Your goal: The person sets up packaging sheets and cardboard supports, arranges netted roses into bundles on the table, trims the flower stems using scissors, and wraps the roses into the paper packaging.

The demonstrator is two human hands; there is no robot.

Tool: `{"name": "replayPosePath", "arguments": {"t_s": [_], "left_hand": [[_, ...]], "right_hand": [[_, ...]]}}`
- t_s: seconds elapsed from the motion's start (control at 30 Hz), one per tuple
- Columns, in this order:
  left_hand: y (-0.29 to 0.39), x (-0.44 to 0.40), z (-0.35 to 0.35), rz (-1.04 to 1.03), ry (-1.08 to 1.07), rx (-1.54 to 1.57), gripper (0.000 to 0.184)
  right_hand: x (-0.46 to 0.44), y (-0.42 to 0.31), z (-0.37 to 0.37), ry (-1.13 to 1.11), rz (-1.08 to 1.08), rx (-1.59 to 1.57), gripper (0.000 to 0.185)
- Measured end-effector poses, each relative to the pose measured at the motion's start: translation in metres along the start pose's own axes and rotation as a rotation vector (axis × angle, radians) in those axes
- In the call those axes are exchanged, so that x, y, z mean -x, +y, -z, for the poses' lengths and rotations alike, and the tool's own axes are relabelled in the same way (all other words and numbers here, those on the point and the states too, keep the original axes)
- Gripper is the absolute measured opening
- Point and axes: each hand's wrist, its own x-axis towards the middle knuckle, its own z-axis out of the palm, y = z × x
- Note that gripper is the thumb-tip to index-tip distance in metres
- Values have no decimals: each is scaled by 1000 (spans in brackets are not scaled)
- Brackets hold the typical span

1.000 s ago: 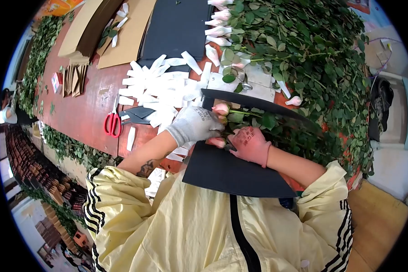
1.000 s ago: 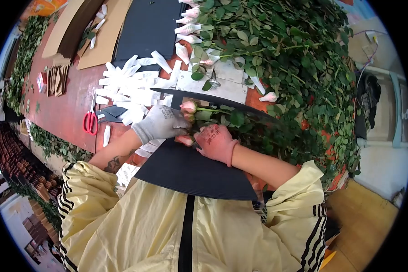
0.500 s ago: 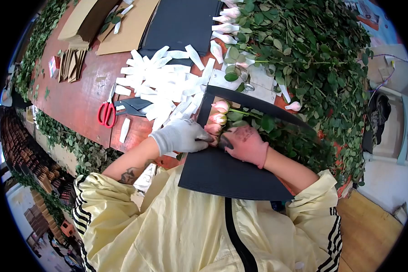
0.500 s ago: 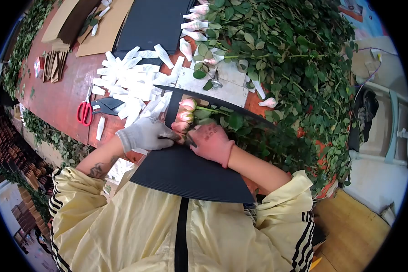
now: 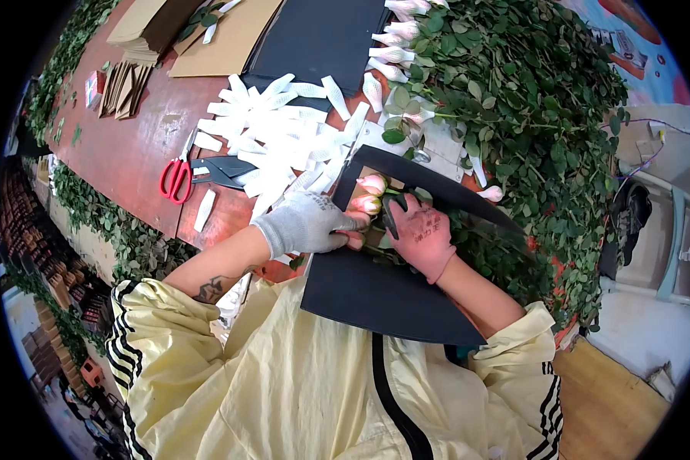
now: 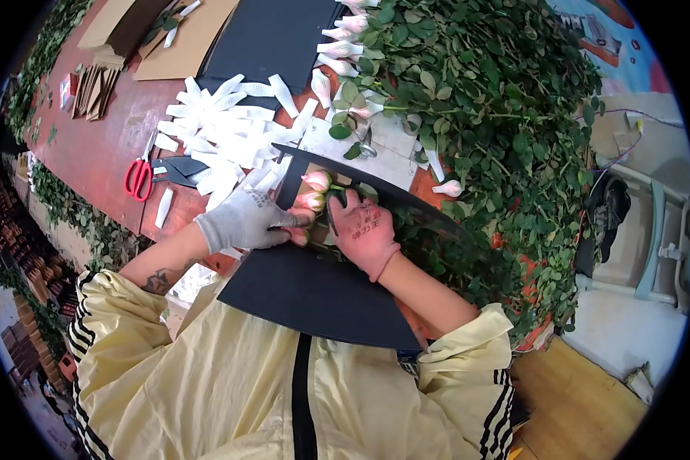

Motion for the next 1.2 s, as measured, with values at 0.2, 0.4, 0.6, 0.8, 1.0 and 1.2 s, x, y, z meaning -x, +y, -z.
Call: {"name": "replayPosePath", "arguments": {"t_s": [0.2,0.4,0.6,0.8,1.0,1.2], "left_hand": [[8,1,10,31,-33,-17,30],[3,-4,7,86,-169,40,36],[-3,-8,-4,0,129,-91,40],[-3,-12,-1,-52,112,-116,41],[-1,-14,4,-17,68,-159,39],[1,-24,9,121,-53,-91,52]], "right_hand": [[-6,1,-16,37,-8,22,43],[-13,-2,-20,-64,19,80,38],[-14,1,8,17,-43,-31,32],[-25,14,-22,156,-47,86,39],[-32,8,-23,116,-69,96,33],[20,0,78,221,256,32,44]]}}
